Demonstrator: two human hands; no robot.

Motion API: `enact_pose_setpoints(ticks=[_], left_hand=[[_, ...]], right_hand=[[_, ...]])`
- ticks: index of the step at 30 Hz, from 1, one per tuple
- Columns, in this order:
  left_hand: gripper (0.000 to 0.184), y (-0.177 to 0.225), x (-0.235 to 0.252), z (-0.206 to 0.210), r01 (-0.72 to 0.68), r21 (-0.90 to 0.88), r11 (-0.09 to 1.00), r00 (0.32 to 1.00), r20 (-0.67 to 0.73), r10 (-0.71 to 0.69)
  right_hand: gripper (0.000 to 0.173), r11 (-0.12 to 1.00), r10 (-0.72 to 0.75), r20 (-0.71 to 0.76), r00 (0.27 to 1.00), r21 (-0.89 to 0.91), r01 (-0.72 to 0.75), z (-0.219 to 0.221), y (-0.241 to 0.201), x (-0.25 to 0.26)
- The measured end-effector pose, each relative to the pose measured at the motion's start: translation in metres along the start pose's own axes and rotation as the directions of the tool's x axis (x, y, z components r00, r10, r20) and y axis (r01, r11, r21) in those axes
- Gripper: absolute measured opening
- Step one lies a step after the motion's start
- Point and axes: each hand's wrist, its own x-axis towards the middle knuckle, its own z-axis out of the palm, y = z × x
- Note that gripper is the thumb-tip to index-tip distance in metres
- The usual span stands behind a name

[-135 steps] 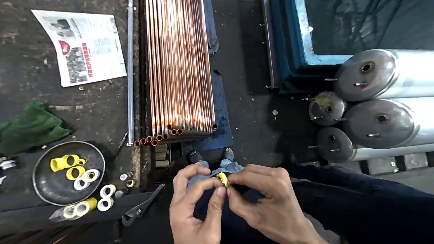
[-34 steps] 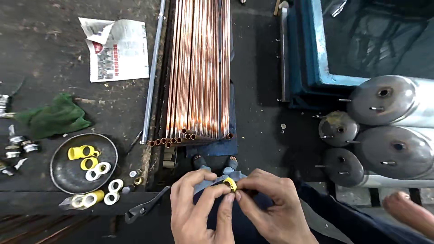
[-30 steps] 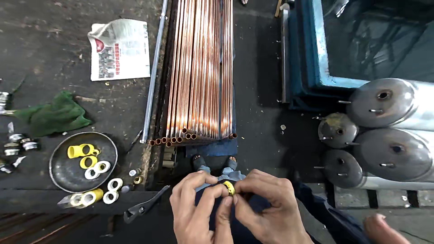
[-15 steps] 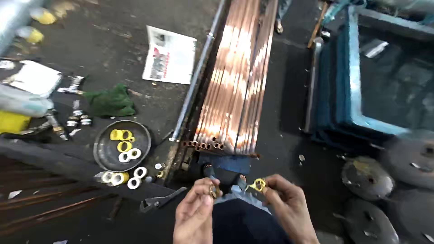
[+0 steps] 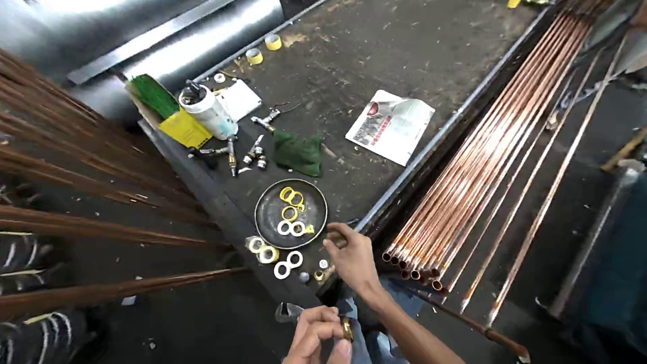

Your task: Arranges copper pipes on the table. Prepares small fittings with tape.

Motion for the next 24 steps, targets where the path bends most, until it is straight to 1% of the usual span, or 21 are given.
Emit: enact_pose_setpoints(ticks=[1, 2, 4, 6, 7, 9, 11, 13, 15, 16, 17, 19, 21, 23, 24], left_hand=[[0.01, -0.005, 0.004, -0.008, 0.023, 0.023, 0.999, 1.0, 0.005, -0.023], [0.01, -0.01, 0.009, -0.014, 0.047, 0.043, 0.998, 0.999, 0.017, -0.048], [0.01, -0.021, 0.019, -0.022, 0.104, 0.066, 0.992, 0.991, 0.072, -0.109], [0.009, -0.034, 0.027, -0.02, 0.181, 0.05, 0.982, 0.964, 0.19, -0.187], [0.01, -0.041, 0.029, -0.015, 0.221, 0.021, 0.975, 0.937, 0.273, -0.218], [0.012, -0.054, 0.033, 0.002, 0.312, -0.026, 0.95, 0.854, 0.445, -0.269], [0.012, -0.067, 0.03, 0.026, 0.382, -0.033, 0.923, 0.762, 0.576, -0.295], [0.012, -0.082, 0.027, 0.051, 0.422, -0.042, 0.905, 0.681, 0.674, -0.286], [0.013, -0.097, 0.019, 0.076, 0.439, -0.018, 0.898, 0.612, 0.738, -0.284], [0.013, -0.104, 0.014, 0.089, 0.415, 0.02, 0.91, 0.589, 0.756, -0.285], [0.013, -0.113, 0.01, 0.103, 0.36, 0.074, 0.93, 0.581, 0.762, -0.286], [0.018, -0.13, -0.002, 0.133, 0.172, 0.244, 0.954, 0.595, 0.747, -0.298], [0.031, -0.152, -0.015, 0.165, -0.032, 0.388, 0.921, 0.627, 0.726, -0.284], [0.047, -0.178, -0.033, 0.191, -0.161, 0.457, 0.875, 0.647, 0.719, -0.256], [0.052, -0.193, -0.04, 0.203, -0.201, 0.462, 0.864, 0.649, 0.723, -0.236]], right_hand=[[0.025, 0.999, -0.003, 0.021, 1.0, 0.046, 0.002, -0.003, 0.002, -0.005], [0.024, 0.992, -0.035, 0.046, 0.998, 0.121, 0.029, -0.011, 0.004, -0.017], [0.021, 0.938, -0.153, 0.127, 0.98, 0.332, 0.103, -0.039, 0.007, -0.055], [0.026, 0.875, -0.24, 0.221, 0.945, 0.47, 0.112, -0.071, 0.012, -0.098], [0.027, 0.864, -0.237, 0.23, 0.944, 0.495, 0.096, -0.085, 0.014, -0.117], [0.023, 0.868, -0.146, 0.157, 0.977, 0.494, 0.051, -0.108, 0.018, -0.149], [0.022, 0.879, -0.05, 0.08, 0.995, 0.477, 0.006, -0.128, 0.027, -0.171], [0.021, 0.9, 0.035, 0.002, 0.999, 0.434, -0.033, -0.145, 0.037, -0.185], [0.017, 0.917, 0.115, -0.096, 0.989, 0.392, -0.069, -0.158, 0.054, -0.202], [0.016, 0.929, 0.134, -0.147, 0.98, 0.363, -0.072, -0.166, 0.066, -0.21], [0.015, 0.947, 0.134, -0.209, 0.969, 0.316, -0.063, -0.175, 0.081, -0.218], [0.015, 0.973, 0.14, -0.34, 0.93, 0.221, -0.065, -0.197, 0.114, -0.235], [0.016, 0.974, 0.184, -0.459, 0.869, 0.201, -0.101, -0.22, 0.147, -0.248], [0.016, 0.965, 0.247, -0.529, 0.812, 0.212, -0.156, -0.24, 0.178, -0.26], [0.016, 0.963, 0.256, -0.549, 0.796, 0.215, -0.161, -0.246, 0.194, -0.262]])
